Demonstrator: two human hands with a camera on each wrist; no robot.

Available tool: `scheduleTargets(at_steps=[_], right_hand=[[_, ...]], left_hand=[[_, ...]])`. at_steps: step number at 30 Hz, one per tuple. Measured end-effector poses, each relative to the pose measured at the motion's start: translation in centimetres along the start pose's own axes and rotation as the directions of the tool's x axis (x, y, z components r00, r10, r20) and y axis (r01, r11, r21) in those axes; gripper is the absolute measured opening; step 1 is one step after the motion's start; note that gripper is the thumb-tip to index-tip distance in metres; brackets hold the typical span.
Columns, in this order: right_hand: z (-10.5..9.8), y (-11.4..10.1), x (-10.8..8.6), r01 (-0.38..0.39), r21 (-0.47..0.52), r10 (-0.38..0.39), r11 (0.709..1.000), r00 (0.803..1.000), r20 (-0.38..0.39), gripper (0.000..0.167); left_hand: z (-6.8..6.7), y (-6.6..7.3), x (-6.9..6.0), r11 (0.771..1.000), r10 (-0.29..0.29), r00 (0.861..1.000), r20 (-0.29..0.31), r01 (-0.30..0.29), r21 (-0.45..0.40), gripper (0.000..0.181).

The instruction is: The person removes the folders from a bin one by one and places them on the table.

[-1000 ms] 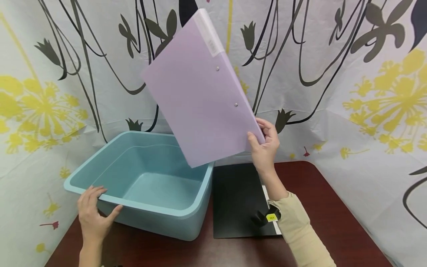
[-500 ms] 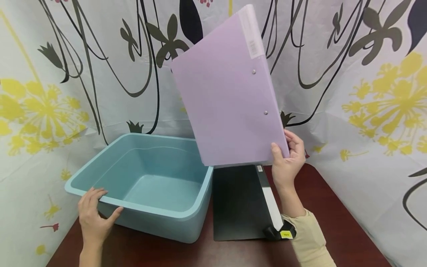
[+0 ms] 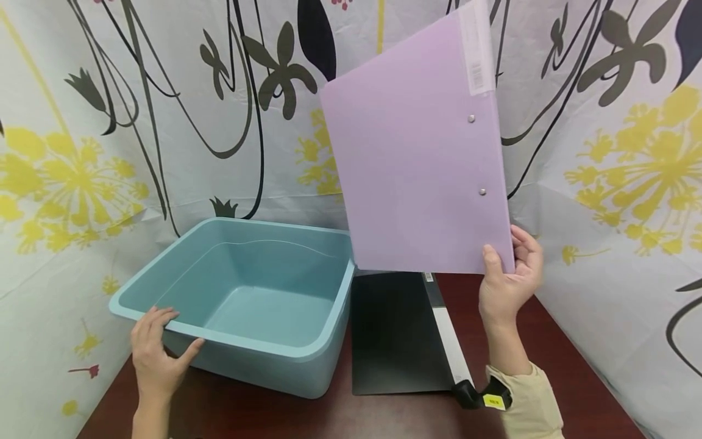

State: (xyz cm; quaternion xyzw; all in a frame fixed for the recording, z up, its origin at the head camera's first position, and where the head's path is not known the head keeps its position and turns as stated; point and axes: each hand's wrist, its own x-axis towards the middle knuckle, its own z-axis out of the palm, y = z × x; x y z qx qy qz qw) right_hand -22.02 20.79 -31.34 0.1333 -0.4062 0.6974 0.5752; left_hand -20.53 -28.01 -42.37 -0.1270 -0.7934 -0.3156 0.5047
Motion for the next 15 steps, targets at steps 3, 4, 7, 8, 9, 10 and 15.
scheduleTargets(at_steps=[3,4,7,8,9,10,15], right_hand=[[-0.7,-0.3,0.0,-0.007,-0.002,0.007,1.0,1.0,-0.025,0.037],[-0.9,-0.4,-0.1,-0.012,0.0,0.012,1.0,0.999,-0.031,0.037],[-1.6,-0.6,-0.2,-0.02,0.004,0.021,1.0,0.999,-0.044,0.038],[-1.8,-0.7,-0.1,-0.02,0.008,0.021,1.0,0.999,-0.044,0.038],[-2.0,-0.8,-0.1,-0.021,0.011,0.022,1.0,0.999,-0.044,0.038],[-2.2,-0.8,-0.1,-0.024,0.013,0.024,1.0,0.999,-0.044,0.038],[-3.0,-1.2,0.0,-0.023,0.012,0.023,1.0,0.998,-0.052,0.039]], left_hand=[[0.0,0.0,0.0,1.0,-0.001,1.0,-0.002,0.001,0.003,0.082],[0.0,0.0,0.0,1.0,0.001,1.0,-0.004,-0.001,0.002,0.083],[0.2,-0.2,0.0,1.0,0.009,1.0,-0.021,-0.009,-0.004,0.085],[0.3,-0.3,-0.1,1.0,0.012,1.0,-0.024,-0.012,-0.009,0.085],[0.4,-0.3,-0.1,1.0,0.016,0.999,-0.029,-0.016,-0.012,0.086],[0.4,-0.3,-0.1,1.0,0.019,0.999,-0.034,-0.019,-0.013,0.086],[0.4,-0.3,-0.1,1.0,0.024,0.999,-0.038,-0.024,-0.011,0.086]])
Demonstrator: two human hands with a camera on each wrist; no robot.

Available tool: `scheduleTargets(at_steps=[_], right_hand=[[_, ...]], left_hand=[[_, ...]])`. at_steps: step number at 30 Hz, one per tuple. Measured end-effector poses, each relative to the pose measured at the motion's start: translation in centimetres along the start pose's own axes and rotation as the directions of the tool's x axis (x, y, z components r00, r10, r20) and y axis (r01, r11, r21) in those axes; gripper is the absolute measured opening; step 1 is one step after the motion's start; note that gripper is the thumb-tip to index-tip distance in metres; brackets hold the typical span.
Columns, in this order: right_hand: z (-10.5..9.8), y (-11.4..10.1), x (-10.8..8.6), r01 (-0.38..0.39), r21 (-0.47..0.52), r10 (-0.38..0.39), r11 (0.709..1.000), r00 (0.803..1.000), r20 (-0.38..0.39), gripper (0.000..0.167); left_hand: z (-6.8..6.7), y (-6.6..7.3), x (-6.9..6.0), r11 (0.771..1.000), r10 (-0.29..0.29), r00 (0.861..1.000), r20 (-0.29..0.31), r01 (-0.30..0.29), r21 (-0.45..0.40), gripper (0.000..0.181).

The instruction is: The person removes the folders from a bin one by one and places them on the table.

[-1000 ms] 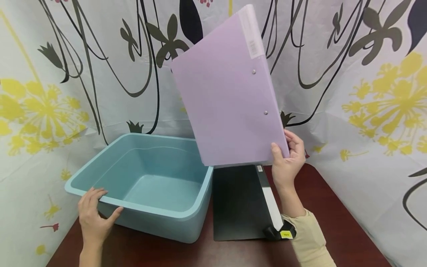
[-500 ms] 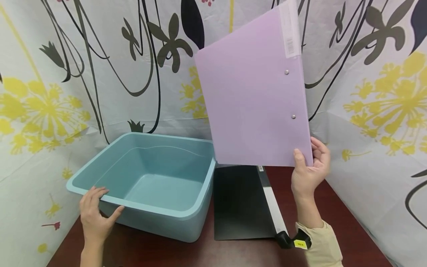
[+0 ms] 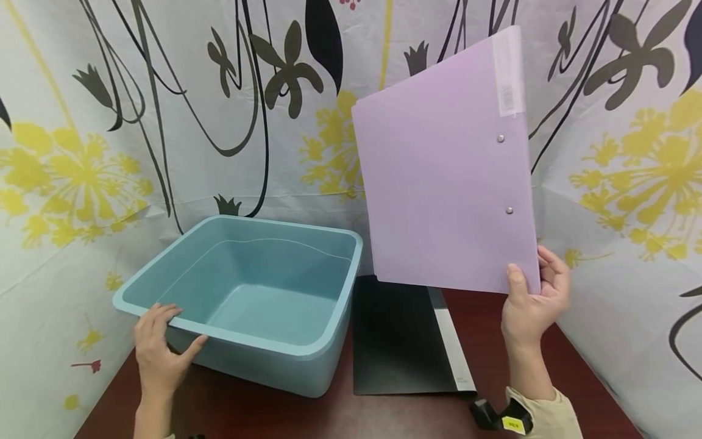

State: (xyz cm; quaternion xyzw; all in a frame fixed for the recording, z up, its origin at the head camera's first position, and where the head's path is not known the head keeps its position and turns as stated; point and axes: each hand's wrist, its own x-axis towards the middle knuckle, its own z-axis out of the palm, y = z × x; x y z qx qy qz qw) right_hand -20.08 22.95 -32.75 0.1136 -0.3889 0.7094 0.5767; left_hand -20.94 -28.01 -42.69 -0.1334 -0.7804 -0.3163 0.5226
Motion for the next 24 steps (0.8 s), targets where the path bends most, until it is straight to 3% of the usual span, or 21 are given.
scheduleTargets(at_steps=[12,24], right_hand=[[-2.2,-0.4,1.3,0.02,-0.038,-0.02,0.999,1.0,0.002,0.039],[-5.2,-0.2,1.9,-0.004,-0.069,0.007,0.998,0.999,0.037,0.039]], left_hand=[[0.0,-0.1,-0.1,1.0,-0.005,1.0,0.01,0.005,0.002,0.085],[-0.2,0.2,0.0,1.0,-0.015,0.999,0.036,0.015,0.0,0.084]])
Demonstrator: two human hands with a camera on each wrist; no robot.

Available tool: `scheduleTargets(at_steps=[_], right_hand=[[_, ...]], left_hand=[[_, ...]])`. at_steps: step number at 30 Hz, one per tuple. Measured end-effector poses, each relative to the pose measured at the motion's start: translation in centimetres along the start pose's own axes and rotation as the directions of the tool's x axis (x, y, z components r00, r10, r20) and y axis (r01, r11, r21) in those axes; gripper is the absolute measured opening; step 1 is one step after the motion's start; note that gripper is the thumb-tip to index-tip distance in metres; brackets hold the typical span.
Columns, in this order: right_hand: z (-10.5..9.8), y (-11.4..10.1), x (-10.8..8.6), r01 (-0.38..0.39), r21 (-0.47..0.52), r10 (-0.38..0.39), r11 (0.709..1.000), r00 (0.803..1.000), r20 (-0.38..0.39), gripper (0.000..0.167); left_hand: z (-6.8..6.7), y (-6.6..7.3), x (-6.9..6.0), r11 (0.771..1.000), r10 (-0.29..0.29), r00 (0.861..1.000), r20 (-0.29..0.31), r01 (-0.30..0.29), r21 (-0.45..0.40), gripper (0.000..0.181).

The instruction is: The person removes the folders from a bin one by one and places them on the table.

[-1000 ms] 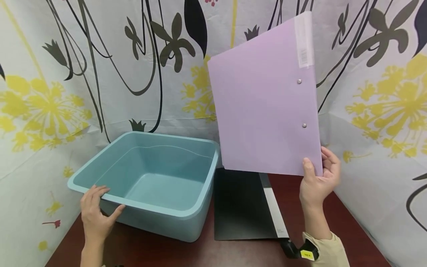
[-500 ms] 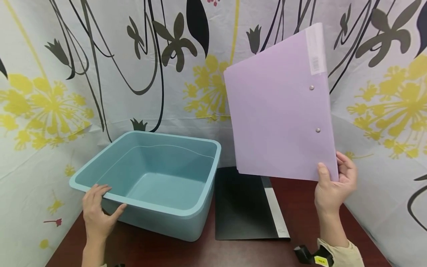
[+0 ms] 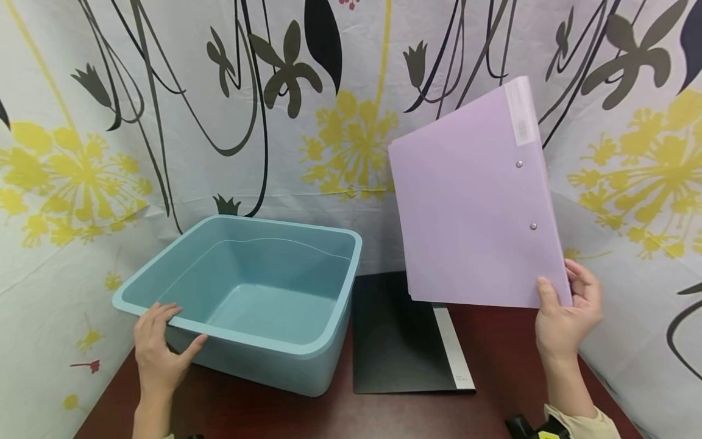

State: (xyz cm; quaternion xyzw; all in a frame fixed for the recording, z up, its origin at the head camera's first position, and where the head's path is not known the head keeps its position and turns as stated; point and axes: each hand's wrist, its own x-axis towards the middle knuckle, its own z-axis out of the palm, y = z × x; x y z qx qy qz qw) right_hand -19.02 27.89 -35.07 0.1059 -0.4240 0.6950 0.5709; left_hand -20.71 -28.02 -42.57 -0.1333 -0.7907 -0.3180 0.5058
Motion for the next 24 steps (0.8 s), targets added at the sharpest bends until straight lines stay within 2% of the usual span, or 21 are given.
scheduleTargets(at_steps=[6,12,15,18,22,24], right_hand=[[-1.3,0.1,-0.1,-0.014,-0.065,0.016,0.998,1.0,0.027,0.039],[-2.7,0.4,-0.1,-0.021,-0.16,0.032,0.987,0.997,0.066,0.04],[-3.4,0.5,-0.1,-0.002,-0.281,0.026,0.96,0.996,0.082,0.04],[-4.1,0.5,-0.2,-0.002,-0.353,0.032,0.936,0.996,0.08,0.039],[-4.9,0.3,-0.4,-0.044,-0.397,0.073,0.917,0.996,0.058,0.04],[-5.3,0.0,-0.4,-0.066,-0.443,0.096,0.894,0.994,0.046,0.041]], left_hand=[[-0.2,0.1,0.1,1.0,-0.015,1.0,0.022,0.015,0.009,0.087],[-0.1,-0.1,-0.1,1.0,-0.013,1.0,0.006,0.013,0.007,0.087],[0.1,-0.1,-0.1,1.0,-0.011,1.0,-0.006,0.011,0.008,0.087],[0.1,-0.1,-0.1,1.0,-0.009,1.0,-0.014,0.009,0.008,0.087],[0.1,0.0,-0.1,1.0,-0.004,1.0,-0.017,0.004,0.01,0.087],[0.1,0.0,-0.1,1.0,-0.001,1.0,-0.016,0.002,0.009,0.087]])
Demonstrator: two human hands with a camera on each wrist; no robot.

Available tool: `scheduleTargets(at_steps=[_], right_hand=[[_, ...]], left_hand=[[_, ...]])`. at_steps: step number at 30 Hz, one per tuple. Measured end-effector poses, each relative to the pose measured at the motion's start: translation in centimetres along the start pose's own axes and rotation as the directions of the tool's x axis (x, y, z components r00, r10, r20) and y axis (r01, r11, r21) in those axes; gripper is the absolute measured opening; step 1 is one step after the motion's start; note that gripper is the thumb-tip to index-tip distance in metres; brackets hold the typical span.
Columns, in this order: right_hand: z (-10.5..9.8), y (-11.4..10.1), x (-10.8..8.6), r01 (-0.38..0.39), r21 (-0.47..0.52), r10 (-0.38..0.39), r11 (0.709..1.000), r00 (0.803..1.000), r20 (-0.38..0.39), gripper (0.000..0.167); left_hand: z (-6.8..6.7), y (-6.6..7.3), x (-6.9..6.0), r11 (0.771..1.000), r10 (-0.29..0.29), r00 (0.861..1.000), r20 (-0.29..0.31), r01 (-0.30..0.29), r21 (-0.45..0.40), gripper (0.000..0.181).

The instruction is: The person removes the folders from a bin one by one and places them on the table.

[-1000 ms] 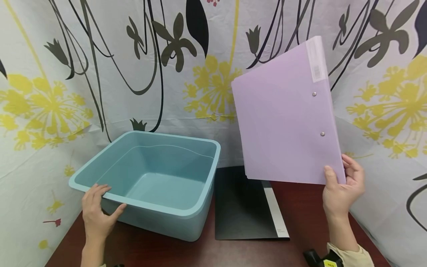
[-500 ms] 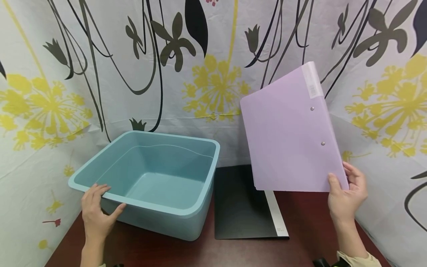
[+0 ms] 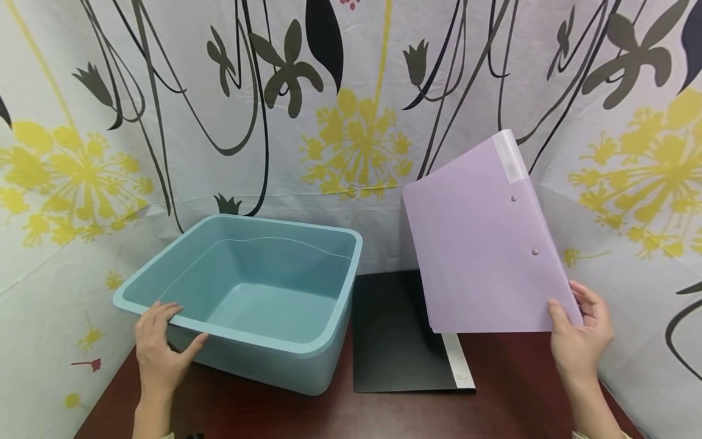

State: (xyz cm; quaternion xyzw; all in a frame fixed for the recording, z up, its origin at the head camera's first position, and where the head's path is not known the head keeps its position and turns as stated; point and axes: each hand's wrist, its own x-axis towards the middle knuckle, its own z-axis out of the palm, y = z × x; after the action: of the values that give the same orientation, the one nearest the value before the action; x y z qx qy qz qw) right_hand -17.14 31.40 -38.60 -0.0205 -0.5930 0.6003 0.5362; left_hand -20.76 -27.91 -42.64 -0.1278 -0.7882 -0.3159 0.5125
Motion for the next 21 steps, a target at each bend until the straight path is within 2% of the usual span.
scheduleTargets(at_steps=[5,11,17,21], right_hand=[[-1.0,0.1,0.2,-0.027,-0.049,0.027,0.998,1.0,0.001,0.042],[-2.4,0.7,0.5,0.02,-0.159,-0.016,0.987,1.0,0.025,0.044],[-3.8,0.7,0.8,0.009,-0.27,0.005,0.963,0.999,0.049,0.046],[-4.3,0.6,0.9,-0.006,-0.327,0.03,0.945,0.997,0.069,0.046]], left_hand=[[0.1,0.0,0.0,1.0,0.001,1.0,0.001,-0.001,-0.006,0.086],[0.0,-0.1,-0.1,1.0,0.001,1.0,0.01,-0.001,0.001,0.085],[-0.2,0.1,-0.1,1.0,-0.01,0.999,0.034,0.009,0.007,0.086],[-0.1,0.0,-0.1,1.0,-0.005,1.0,0.021,0.005,0.0,0.086]])
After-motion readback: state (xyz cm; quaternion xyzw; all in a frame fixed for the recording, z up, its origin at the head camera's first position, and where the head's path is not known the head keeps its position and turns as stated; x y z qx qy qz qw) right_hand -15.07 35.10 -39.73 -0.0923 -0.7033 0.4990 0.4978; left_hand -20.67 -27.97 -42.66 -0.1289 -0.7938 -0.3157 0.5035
